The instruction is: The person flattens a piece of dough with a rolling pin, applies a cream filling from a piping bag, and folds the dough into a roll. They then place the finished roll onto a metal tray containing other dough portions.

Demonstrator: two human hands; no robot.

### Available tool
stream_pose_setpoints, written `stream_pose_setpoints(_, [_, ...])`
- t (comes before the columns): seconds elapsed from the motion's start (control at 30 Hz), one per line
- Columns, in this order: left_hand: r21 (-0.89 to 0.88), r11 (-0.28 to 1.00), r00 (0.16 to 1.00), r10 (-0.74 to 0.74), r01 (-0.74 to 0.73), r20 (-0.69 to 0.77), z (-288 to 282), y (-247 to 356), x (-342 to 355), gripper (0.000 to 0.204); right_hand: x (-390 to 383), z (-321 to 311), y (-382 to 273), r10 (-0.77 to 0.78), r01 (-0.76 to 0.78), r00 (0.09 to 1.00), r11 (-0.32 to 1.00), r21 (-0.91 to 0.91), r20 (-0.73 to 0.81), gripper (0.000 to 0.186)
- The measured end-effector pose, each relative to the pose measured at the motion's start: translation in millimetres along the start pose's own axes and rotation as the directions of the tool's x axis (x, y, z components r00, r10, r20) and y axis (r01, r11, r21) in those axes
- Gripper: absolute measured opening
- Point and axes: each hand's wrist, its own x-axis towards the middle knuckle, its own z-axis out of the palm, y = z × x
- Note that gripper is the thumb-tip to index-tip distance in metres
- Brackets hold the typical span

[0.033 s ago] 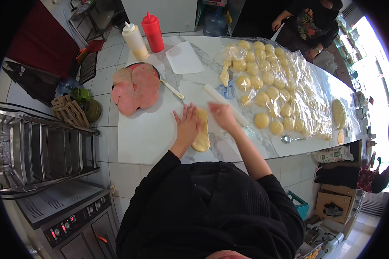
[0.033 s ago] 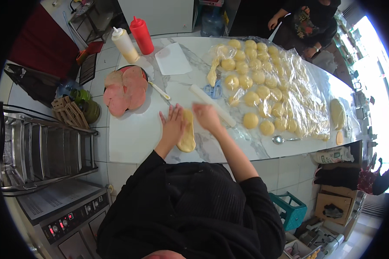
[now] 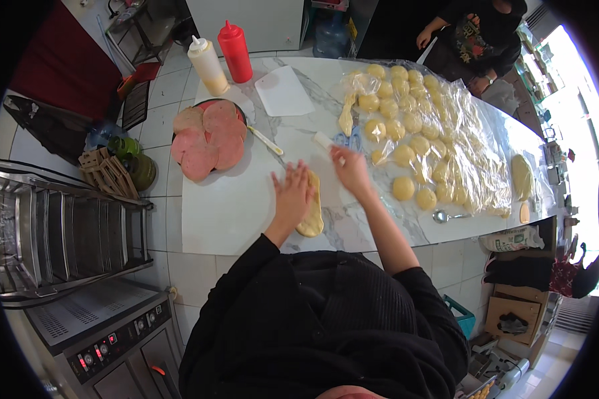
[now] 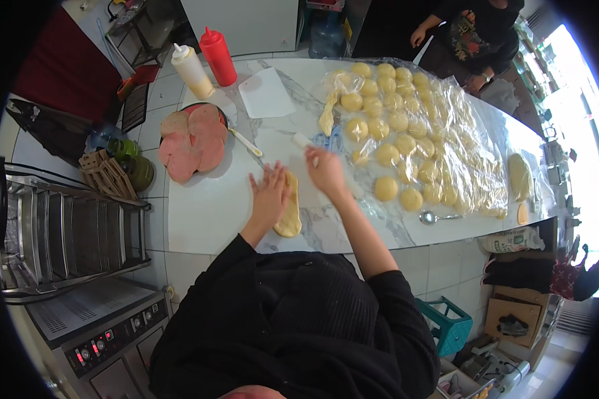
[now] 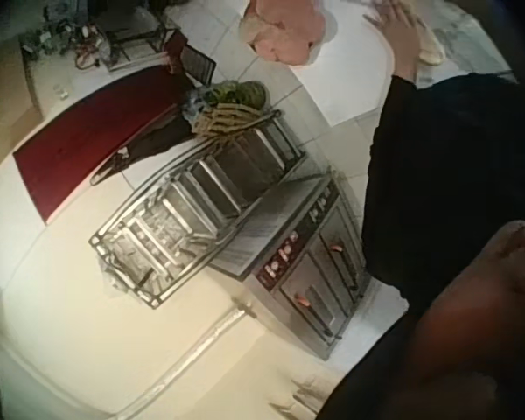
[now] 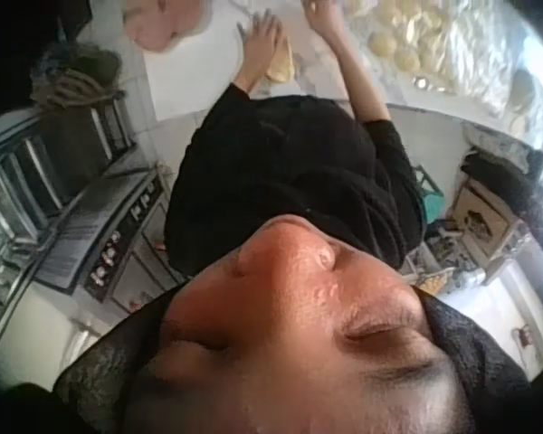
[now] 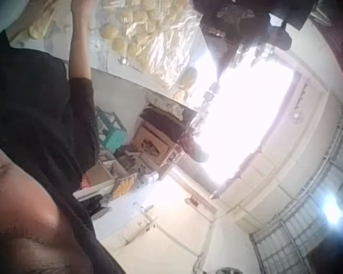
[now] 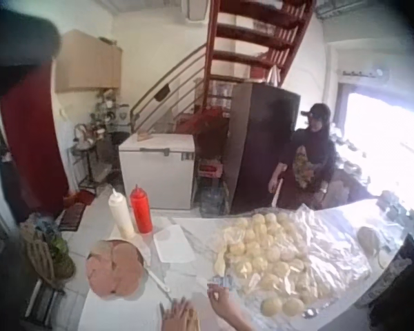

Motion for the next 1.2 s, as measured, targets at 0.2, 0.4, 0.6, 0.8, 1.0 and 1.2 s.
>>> stream_pose_setpoints(0.2, [-0.087, 0.993, 0.996, 0.081, -0.083, -0.028, 9.5, 13.5, 7.0, 0.062, 95.9, -21.7, 26.0, 0.15, -0.286, 0.931, 0.866, -0.411, -0.332, 0.033])
stream_pose_setpoints(0.4, [-0.22, 0.971, 0.995, 0.102, -0.095, 0.021, 5.2, 6.0, 6.3, 0.065, 116.9, -24.2, 26.3, 0.345, -0.395, 0.919, 0.815, -0.423, -0.193, 0.045])
stream_pose_setpoints(0.6, [-0.998, 0.045, 0.932, -0.357, -0.051, -0.064, -53.2, -7.5, 52.7, 0.074, 32.0, -8.7, -22.6, -0.134, 0.016, 0.964, 0.892, 0.452, 0.229, 0.041])
stream_pose_setpoints(0.8, [-0.981, -0.176, 0.951, -0.277, 0.086, 0.134, -108.9, -12.2, 77.4, 0.051, -21.4, 3.0, -71.9, -0.305, 0.083, 0.908, 0.803, 0.59, 0.286, 0.042])
stream_pose_setpoints(1.0, [-0.891, 0.445, 0.971, -0.161, -0.088, -0.176, -133.3, 16.7, 58.3, 0.034, -22.1, 31.1, -87.1, -0.163, 0.16, 0.985, 0.796, 0.583, -0.048, 0.02])
stream_pose_setpoints(1.2, [-0.616, 0.758, 0.936, -0.021, -0.215, -0.352, -148.2, 22.1, 44.2, 0.032, -38.4, 25.4, -116.2, -0.304, 0.373, 0.913, 0.892, 0.257, -0.271, 0.024])
